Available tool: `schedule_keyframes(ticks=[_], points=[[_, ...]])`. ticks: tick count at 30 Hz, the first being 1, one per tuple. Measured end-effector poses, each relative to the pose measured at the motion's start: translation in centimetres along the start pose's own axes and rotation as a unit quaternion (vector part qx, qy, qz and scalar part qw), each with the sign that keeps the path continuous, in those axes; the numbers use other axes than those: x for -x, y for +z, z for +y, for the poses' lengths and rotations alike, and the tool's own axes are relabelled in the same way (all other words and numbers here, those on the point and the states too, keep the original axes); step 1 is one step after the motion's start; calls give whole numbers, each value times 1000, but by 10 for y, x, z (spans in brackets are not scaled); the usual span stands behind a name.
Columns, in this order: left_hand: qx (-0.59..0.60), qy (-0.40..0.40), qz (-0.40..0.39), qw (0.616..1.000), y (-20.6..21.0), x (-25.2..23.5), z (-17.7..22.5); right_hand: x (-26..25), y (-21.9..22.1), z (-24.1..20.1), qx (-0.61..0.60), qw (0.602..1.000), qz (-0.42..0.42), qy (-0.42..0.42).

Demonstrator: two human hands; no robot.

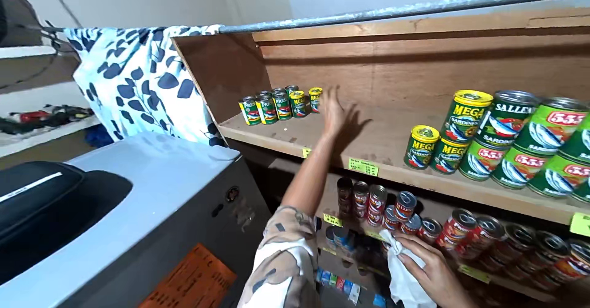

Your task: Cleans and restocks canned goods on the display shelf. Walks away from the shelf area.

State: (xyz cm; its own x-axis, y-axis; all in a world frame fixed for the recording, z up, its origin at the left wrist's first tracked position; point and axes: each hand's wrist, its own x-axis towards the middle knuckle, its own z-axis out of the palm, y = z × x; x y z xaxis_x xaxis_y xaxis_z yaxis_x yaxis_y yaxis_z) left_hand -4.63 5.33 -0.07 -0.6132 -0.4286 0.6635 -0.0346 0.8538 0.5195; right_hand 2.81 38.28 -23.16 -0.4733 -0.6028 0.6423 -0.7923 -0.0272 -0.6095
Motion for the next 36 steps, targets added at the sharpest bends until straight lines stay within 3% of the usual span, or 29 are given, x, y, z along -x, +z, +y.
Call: schedule_keyframes(ticks=[2,4,8,11,14,16,19,23,28,34,36], points=[[-176,8,9,984,-12,-44,-38,1,-4,-2,-1,1000,-5,22],[-306,-11,-36,951,-18,-80,-66,1,-10,-8,-11,998,-20,54],[-418,-93,-138,893,-14,-112,-90,3,-19,-10,-4,996,-25,87],[-355,-81,-120,924,-14,-111,-92,5,-22,-10,0,996,-22,89],[-215,-29,-85,972,-23,-90,-70,0,-24,-14,6,997,-4,74],[-69,32,-32,997,-32,-50,-48,-13,-29,-17,10,999,29,40],[87,153,30,984,-40,43,-5,-54,-41,-29,7,994,97,-40],[121,213,102,964,-19,141,35,-131,-43,-65,25,968,185,-166],[90,190,191,959,-9,186,52,-150,-4,-86,206,953,148,-163],[83,170,124,974,-20,208,36,-149,-23,-77,212,947,29,-241],[94,170,123,973,-21,213,34,-147,-28,-80,252,940,26,-229]])
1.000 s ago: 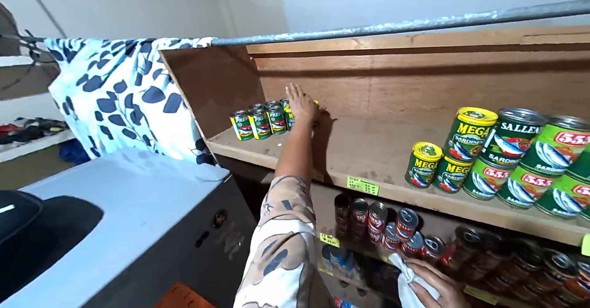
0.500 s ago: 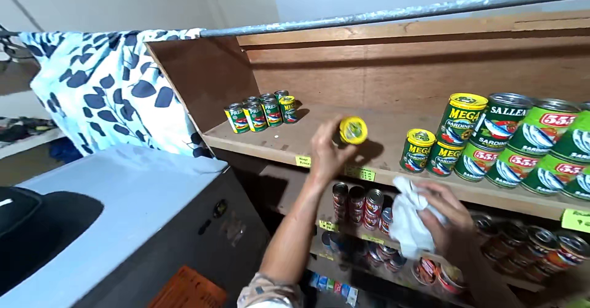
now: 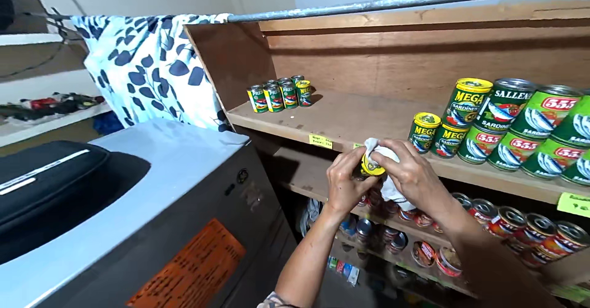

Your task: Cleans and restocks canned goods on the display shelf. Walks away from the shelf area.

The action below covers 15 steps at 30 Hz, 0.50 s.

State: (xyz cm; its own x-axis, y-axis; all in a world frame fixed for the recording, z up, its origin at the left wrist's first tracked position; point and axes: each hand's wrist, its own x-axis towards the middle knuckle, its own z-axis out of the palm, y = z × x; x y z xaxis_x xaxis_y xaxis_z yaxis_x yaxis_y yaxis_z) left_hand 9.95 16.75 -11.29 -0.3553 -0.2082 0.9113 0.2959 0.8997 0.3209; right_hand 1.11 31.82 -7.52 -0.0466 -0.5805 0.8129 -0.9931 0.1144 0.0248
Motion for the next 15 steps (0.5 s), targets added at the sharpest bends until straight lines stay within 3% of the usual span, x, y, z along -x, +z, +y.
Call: schedule_keyframes(ticks=[3,5,10,15], points=[[-11,0,32,999,6,8,4,2,5,-21,36,997,18,62],[-14,-11,41,999,7,13,6,2,7,-26,-21,997,20,77],[68,-92,-27,993,-9,25,-5,1,-7,-2,-163,978,-131,-8],[130,-160,-35,978,-15,39,-9,-1,-13,16,-140,986,3,94]])
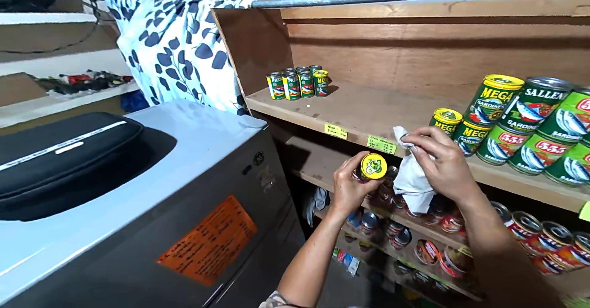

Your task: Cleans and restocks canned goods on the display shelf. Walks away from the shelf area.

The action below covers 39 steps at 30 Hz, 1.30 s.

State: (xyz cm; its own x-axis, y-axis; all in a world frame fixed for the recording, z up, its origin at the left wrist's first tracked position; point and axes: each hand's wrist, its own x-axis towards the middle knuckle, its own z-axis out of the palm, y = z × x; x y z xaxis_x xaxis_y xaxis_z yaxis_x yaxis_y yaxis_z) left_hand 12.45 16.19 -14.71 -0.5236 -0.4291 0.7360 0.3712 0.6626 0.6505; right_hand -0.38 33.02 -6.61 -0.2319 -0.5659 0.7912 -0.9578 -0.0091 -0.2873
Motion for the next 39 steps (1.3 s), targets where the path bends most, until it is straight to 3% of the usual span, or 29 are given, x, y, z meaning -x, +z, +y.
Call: schedule_keyframes(ticks=[3,6,12,15,17,20,21,23,24,25,27,30,34,36,38,39], points=[[9,-24,-7,1000,-1,5,2,2,19,-16,4,994,-90,-63],[-15,-38,-2,999,-5,8,4,4,38,-20,96,974,-165,-119],[-165,81,84,979,1,15,-3,30,58,-40,231,969,-65,-59],[-193,102,110,970,8,17,-7,42,66,-47,238,970,-38,-20],[-197,94,107,970,11,22,-11,46,63,-48,165,983,-81,28],[-202,101,112,968,15,28,-17,46,58,-47,-50,973,-160,156],[-201,103,113,968,16,30,-19,46,59,-44,-157,951,-165,209],[-173,84,108,975,17,35,-23,51,64,-34,-386,865,-124,297],[-136,54,95,985,16,38,-23,54,64,-29,-458,823,-102,320],[-94,13,79,992,14,41,-23,57,61,-23,-483,808,-82,328],[-17,-61,60,996,7,47,-22,61,51,-10,-449,833,-35,321],[33,-107,56,992,-2,55,-22,61,47,-2,-360,886,13,291],[46,-137,49,988,-6,63,-22,46,66,-18,-234,959,77,137],[32,-153,52,986,-7,66,-20,45,82,-31,-114,991,-17,60],[-28,-175,65,982,-11,68,-19,53,100,-42,1,983,-182,-3],[-56,-186,65,979,-16,69,-20,58,106,-45,36,973,-225,-31]])
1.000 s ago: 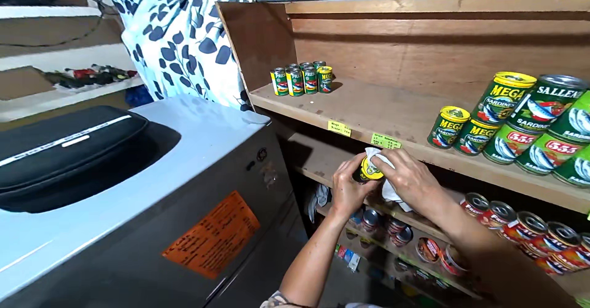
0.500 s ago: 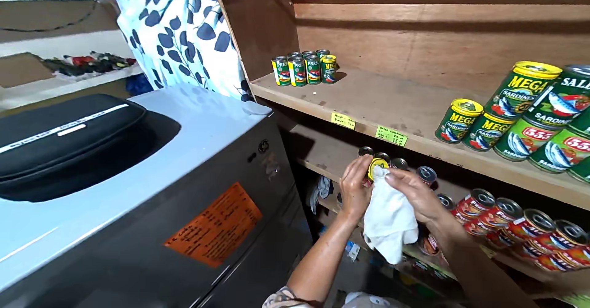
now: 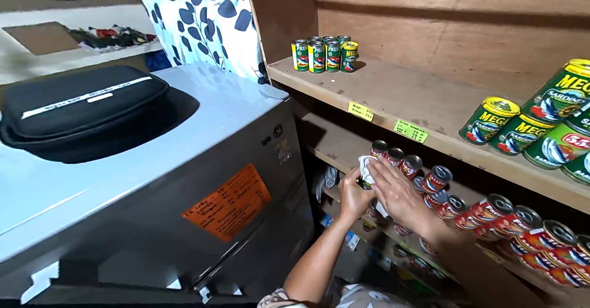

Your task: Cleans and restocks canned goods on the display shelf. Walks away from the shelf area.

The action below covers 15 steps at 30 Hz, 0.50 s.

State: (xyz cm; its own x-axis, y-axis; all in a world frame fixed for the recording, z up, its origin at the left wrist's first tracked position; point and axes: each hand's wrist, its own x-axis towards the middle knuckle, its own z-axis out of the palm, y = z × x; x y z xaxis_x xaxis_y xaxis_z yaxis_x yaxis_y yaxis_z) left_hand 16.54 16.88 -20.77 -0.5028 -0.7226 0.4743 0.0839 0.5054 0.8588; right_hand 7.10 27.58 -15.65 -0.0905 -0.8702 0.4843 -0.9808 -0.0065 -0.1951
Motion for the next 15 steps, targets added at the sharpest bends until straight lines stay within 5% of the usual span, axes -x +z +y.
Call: schedule_keyframes(ticks=[7,15], points=[[-56,-35,-95,993,-24,3,-5,-18,-14,18,32,991,-120,-54],[-136,48,3,990,-24,7,-10,-7,1,12,66,995,-66,-20]])
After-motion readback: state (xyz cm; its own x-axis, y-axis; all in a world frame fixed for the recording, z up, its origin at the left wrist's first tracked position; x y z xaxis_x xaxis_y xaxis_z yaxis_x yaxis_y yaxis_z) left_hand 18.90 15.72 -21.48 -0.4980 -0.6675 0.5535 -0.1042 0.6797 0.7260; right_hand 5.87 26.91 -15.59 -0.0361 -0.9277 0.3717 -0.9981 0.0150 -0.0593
